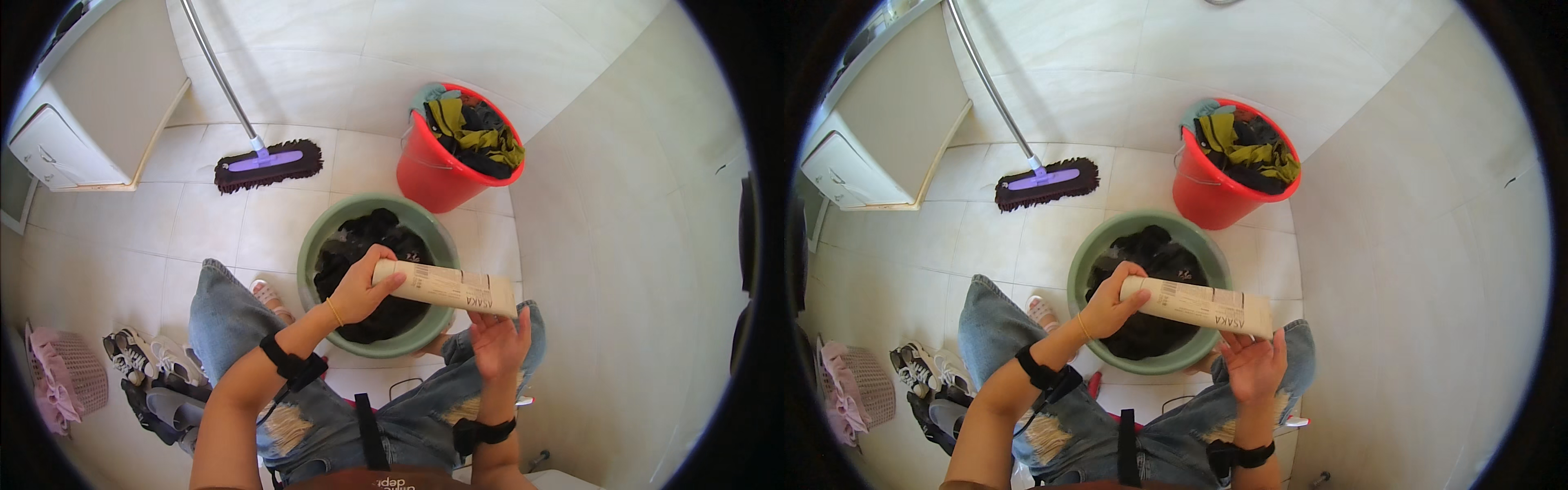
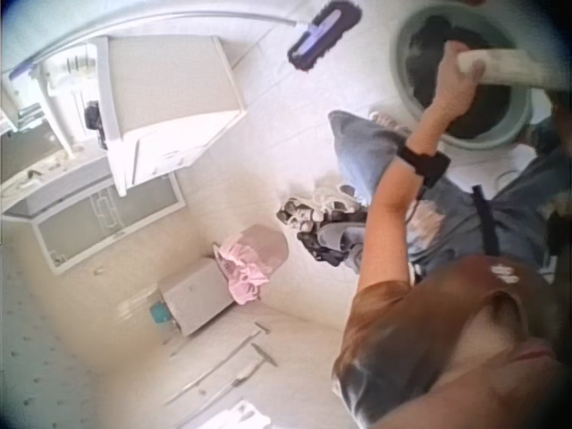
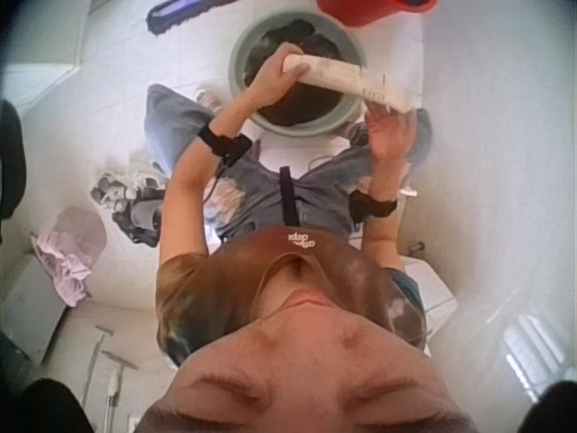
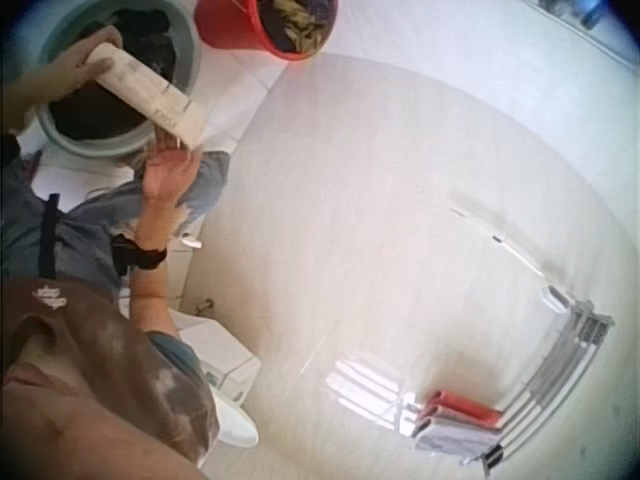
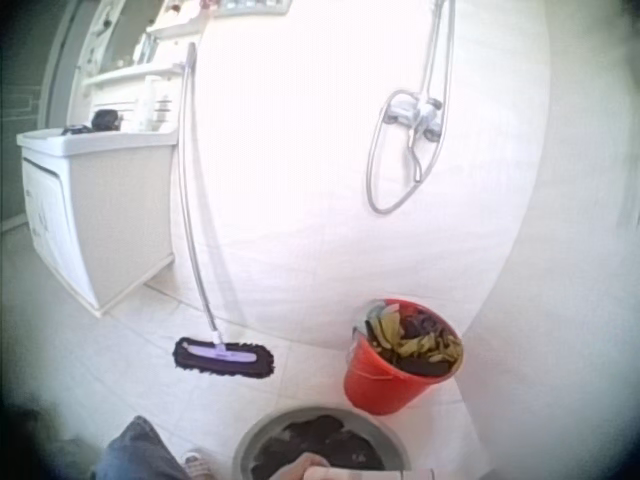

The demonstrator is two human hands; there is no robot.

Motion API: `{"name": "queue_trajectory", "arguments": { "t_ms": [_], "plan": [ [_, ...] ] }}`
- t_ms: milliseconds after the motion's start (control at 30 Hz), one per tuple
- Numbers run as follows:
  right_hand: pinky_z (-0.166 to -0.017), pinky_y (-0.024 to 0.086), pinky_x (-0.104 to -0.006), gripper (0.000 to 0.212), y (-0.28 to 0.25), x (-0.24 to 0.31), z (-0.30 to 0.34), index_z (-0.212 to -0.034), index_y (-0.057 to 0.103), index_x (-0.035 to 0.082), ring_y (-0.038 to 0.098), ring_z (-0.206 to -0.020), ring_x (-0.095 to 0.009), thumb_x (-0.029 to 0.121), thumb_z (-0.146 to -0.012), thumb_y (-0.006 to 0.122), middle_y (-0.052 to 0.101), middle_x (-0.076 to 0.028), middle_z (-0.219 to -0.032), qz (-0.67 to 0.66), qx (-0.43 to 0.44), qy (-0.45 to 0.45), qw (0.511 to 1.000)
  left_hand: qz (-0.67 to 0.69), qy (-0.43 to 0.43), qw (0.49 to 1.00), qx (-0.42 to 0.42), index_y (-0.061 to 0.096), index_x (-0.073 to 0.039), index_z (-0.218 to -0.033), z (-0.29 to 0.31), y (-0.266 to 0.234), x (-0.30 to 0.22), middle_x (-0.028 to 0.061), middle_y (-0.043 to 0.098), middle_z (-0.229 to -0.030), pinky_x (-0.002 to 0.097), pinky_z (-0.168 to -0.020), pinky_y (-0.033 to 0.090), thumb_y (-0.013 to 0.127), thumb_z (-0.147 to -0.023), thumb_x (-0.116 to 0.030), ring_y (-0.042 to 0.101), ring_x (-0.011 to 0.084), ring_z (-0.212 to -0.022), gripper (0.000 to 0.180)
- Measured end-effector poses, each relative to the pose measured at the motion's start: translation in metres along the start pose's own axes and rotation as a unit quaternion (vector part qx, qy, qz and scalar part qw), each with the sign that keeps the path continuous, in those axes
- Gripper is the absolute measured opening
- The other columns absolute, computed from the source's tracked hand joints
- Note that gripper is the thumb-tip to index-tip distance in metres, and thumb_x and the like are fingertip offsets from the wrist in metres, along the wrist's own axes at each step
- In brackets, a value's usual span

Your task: The person sits on the floor and hand-washes clothes in a green basin. They wring out a yellow cloth and place it in a red bucket, then repeatedly lift, squeeze, and rub dark garments in the water. The person applies liquid detergent from a tube onto the clothes and continues scrubbing them by hand.

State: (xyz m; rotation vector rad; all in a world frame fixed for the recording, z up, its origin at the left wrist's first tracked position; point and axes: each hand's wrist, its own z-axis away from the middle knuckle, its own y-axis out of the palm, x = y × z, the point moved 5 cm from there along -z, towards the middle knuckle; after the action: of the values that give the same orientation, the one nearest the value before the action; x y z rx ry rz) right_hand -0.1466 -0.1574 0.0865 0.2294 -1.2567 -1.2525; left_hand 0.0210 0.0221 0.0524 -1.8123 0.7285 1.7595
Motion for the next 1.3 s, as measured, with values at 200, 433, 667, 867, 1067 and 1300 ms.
{"name": "queue_trajectory", "arguments": {
  "t_ms": [200, 433, 667, 867, 1067, 1300],
  "plan": [
    [-0.076, 0.05, -0.0365, 0.049, 0.019, -0.066, -0.011, -0.127, 0.038, 0.009, 0.055, -0.099, -0.027, 0.034, -0.086, 0.051, 0.052, -0.013, -0.116, 0.136, -0.005, 0.039, 0.99, -0.047, 0.051, 0.998, 0.002, 0.048, -0.004, -0.091, 0.005, 0.027, -0.002, 0.0171, 0.051, -0.076, 0.0351, -0.068, 0.043, 0.05, -0.088, -0.037, 0.052, 0.0325, -0.072, 0.034],
    [-0.071, 0.052, -0.0343, 0.054, 0.044, -0.073, -0.015, -0.127, 0.037, 0.009, 0.056, -0.095, -0.023, 0.01, -0.078, 0.059, 0.053, -0.01, -0.109, 0.359, 0.093, -0.07, 0.926, 0.248, -0.378, 0.88, 0.143, 0.052, -0.009, -0.085, 0.006, 0.029, 0.04, 0.003, 0.048, -0.059, 0.0226, -0.038, 0.028, 0.026, -0.089, -0.06, 0.038, 0.0102, -0.043, 0.057],
    [-0.073, 0.051, -0.0344, 0.052, 0.023, -0.056, -0.026, -0.129, 0.037, 0.009, 0.055, -0.098, -0.022, 0.01, -0.081, 0.058, 0.052, -0.009, -0.113, 0.171, 0.03, -0.013, 0.985, 0.254, -0.04, 0.956, 0.144, 0.038, -0.006, -0.126, -0.001, 0.018, -0.006, 0.0095, 0.046, -0.119, 0.0308, -0.079, 0.049, 0.05, -0.089, -0.021, 0.048, 0.0185, -0.107, 0.042],
    [-0.073, 0.051, -0.0351, 0.05, 0.021, -0.06, -0.026, -0.129, 0.037, 0.01, 0.054, -0.099, -0.022, 0.018, -0.084, 0.056, 0.051, -0.009, -0.115, 0.152, 0.039, -0.012, 0.988, 0.234, -0.136, 0.95, 0.155, 0.04, -0.006, -0.123, -0.002, 0.018, 0.001, 0.0067, 0.051, -0.111, 0.0218, -0.063, 0.047, 0.059, -0.081, -0.004, 0.054, 0.0118, -0.085, 0.046],
    [-0.074, 0.051, -0.0346, 0.046, 0.028, -0.06, -0.027, -0.123, 0.042, 0.008, 0.056, -0.096, -0.022, 0.035, -0.087, 0.047, 0.054, -0.01, -0.112, 0.112, 0.025, 0.007, 0.993, 0.117, -0.001, 0.987, 0.106, 0.042, -0.006, -0.119, -0.003, 0.013, -0.015, 0.0062, 0.052, -0.109, 0.0221, -0.061, 0.046, 0.062, -0.08, -0.005, 0.055, 0.0139, -0.087, 0.044],
    [-0.076, 0.051, -0.0344, 0.042, 0.023, -0.069, -0.031, -0.116, 0.046, 0.005, 0.057, -0.094, -0.022, 0.037, -0.088, 0.046, 0.055, -0.011, -0.109, 0.063, 0.008, 0.043, 0.997, 0.107, 0.014, 0.992, 0.064, 0.049, -0.004, -0.111, -0.003, 0.01, -0.023, 0.0078, 0.052, -0.108, 0.0247, -0.063, 0.047, 0.056, -0.087, -0.02, 0.054, 0.0154, -0.095, 0.029]
  ]
}}
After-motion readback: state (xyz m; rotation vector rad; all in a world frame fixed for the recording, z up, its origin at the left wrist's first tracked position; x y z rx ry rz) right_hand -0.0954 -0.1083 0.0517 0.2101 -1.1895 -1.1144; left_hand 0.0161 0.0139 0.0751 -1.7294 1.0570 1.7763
